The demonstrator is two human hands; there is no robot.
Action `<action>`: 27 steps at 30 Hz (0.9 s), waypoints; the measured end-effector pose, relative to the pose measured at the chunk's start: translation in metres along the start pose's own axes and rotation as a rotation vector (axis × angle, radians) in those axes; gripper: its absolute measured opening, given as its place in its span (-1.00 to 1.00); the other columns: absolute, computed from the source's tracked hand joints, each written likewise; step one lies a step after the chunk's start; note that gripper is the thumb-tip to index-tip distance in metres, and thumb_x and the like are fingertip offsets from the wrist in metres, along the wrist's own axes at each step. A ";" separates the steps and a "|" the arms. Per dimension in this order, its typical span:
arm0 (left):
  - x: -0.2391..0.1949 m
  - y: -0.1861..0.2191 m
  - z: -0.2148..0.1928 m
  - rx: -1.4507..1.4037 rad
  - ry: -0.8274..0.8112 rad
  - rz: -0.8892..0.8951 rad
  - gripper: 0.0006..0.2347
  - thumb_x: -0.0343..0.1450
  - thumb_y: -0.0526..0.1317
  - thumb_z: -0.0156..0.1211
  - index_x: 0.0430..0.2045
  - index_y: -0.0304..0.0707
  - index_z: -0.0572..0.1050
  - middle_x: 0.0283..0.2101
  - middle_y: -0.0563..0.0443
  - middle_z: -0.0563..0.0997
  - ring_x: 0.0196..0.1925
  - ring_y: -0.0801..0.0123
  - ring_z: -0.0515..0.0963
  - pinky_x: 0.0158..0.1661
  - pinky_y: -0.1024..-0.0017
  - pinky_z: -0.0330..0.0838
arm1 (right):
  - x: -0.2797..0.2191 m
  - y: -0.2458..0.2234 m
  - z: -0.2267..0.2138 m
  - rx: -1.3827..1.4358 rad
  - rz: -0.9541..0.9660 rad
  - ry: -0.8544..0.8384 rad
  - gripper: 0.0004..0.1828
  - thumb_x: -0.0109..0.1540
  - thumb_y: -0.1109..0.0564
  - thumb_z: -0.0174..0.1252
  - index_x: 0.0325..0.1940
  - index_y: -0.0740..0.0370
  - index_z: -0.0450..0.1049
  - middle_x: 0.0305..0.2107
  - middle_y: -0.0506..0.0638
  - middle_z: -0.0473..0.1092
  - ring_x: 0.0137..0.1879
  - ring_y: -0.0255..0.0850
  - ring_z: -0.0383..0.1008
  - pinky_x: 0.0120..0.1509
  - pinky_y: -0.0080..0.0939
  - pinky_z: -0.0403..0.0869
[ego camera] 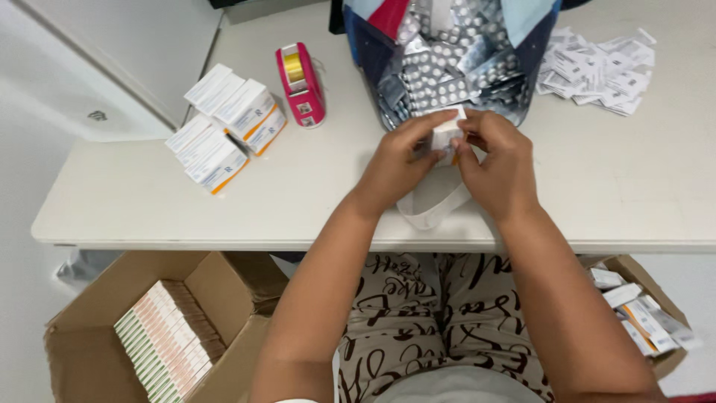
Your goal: The person packs blister packs of pills into a white paper bag and seals it with tape. The person handles multiple blister packs and boxes, placing them into the bag and then applying tape to close the bag.
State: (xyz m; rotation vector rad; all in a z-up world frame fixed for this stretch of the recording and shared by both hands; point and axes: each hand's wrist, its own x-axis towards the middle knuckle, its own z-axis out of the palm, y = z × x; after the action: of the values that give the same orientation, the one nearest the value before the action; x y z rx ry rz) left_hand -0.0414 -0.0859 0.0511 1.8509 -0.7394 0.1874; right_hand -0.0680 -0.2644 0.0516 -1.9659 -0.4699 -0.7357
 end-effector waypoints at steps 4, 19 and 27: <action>-0.021 0.010 -0.015 0.138 0.060 0.059 -0.47 0.34 -0.46 0.33 0.24 -0.11 0.39 0.15 -0.08 0.59 0.15 0.18 0.63 0.09 0.32 0.56 | 0.006 -0.014 0.000 0.058 -0.043 -0.103 -0.85 0.28 0.31 0.36 -0.16 0.39 0.50 -0.08 0.16 0.49 0.05 -0.18 0.59 0.12 -0.27 0.64; -0.111 0.028 -0.243 0.849 0.489 -0.388 -0.55 0.22 -0.48 0.42 0.04 -0.31 0.59 -0.02 -0.26 0.52 -0.04 0.04 0.57 -0.10 0.31 0.49 | 0.044 -0.019 0.045 -0.086 -0.122 -0.370 -0.88 0.20 0.20 0.34 -0.19 0.21 0.59 -0.20 0.04 0.52 -0.09 -0.10 0.56 -0.05 -0.13 0.51; -0.094 0.027 -0.225 1.243 0.540 -0.099 -0.38 0.03 -0.26 0.63 0.01 -0.44 0.60 0.03 -0.34 0.51 0.00 -0.18 0.53 -0.03 0.03 0.41 | 0.045 0.009 0.034 0.013 -0.084 -0.314 -0.91 0.23 0.21 0.32 -0.20 0.24 0.57 -0.27 0.03 0.52 -0.17 -0.16 0.56 -0.05 -0.21 0.52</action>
State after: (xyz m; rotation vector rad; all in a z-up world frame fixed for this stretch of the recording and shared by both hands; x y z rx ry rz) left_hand -0.0833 0.1456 0.1208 2.7660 -0.0801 1.2447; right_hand -0.0188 -0.2374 0.0635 -2.0681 -0.7473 -0.4738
